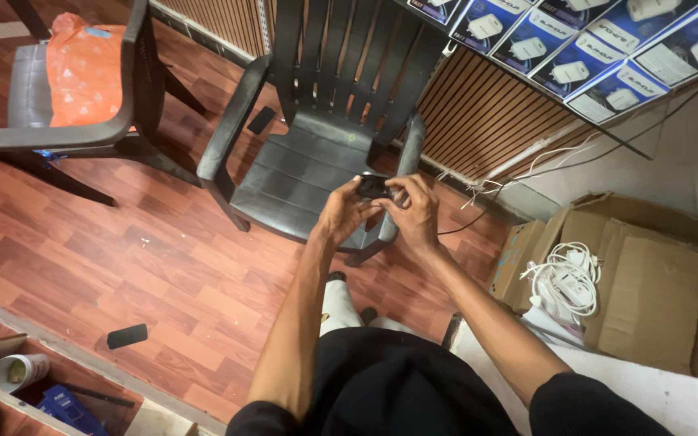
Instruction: The person cleans a workspace and organizes components while performing a mobile phone repair.
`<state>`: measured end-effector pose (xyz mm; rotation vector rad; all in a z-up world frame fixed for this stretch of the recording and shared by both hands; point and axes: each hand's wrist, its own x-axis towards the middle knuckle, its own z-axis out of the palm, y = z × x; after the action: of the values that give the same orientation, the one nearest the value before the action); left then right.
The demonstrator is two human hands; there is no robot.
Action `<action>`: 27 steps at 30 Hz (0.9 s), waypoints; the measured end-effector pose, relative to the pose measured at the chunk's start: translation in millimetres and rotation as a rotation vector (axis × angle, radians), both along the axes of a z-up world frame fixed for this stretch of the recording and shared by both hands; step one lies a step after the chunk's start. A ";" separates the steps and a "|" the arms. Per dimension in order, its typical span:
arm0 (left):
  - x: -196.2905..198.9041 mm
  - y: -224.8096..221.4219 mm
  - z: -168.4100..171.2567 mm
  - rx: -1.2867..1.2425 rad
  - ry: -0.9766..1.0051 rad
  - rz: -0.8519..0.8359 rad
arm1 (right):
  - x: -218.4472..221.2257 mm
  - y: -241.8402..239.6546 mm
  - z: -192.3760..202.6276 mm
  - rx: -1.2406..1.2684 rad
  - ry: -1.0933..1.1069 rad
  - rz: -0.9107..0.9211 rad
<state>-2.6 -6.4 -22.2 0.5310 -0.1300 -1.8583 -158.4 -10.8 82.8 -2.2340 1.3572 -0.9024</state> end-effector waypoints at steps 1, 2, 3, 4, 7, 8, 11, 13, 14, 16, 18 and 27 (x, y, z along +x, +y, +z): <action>0.2 -0.5 0.3 0.002 -0.024 -0.007 | -2.5 -2.7 -0.5 0.023 0.040 -0.027; 0.9 -1.0 0.8 0.004 -0.048 -0.014 | -4.3 -4.7 -1.5 0.045 0.017 -0.016; 2.2 -2.2 1.7 0.005 -0.073 -0.017 | -4.2 -7.3 -2.8 0.065 -0.008 -0.002; 2.2 -2.8 2.1 0.001 -0.086 -0.010 | -4.8 -9.8 -4.5 0.085 -0.033 0.012; 2.3 -7.0 -1.5 0.004 -0.127 0.002 | -5.3 -19.7 -16.0 0.190 -0.031 0.073; 2.1 -9.4 -4.2 0.015 -0.141 -0.001 | -6.3 -22.8 -21.0 0.215 0.005 0.060; 2.6 -17.5 -15.6 0.078 -0.156 -0.013 | -6.0 -31.5 -37.2 0.259 0.060 0.039; 4.0 -22.4 -23.4 0.106 -0.151 -0.013 | -2.0 -38.6 -44.6 0.243 0.027 0.050; 4.9 -23.8 -26.8 0.108 -0.146 -0.008 | -0.7 -40.7 -46.0 0.237 0.020 0.053; 8.9 -28.0 -32.4 0.111 -0.153 -0.004 | 4.2 -43.9 -47.1 0.225 0.004 0.060; 12.3 -32.9 -36.0 0.111 -0.172 -0.004 | 9.9 -49.1 -46.6 0.220 0.012 0.085; 29.9 -54.6 -66.7 0.225 -0.198 -0.086 | 25.9 -70.5 -78.0 0.259 0.081 0.093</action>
<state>27.3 -61.0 -88.9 0.8772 -0.0767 -1.9126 -132.5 -81.3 4.7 -2.1324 1.3100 -0.5734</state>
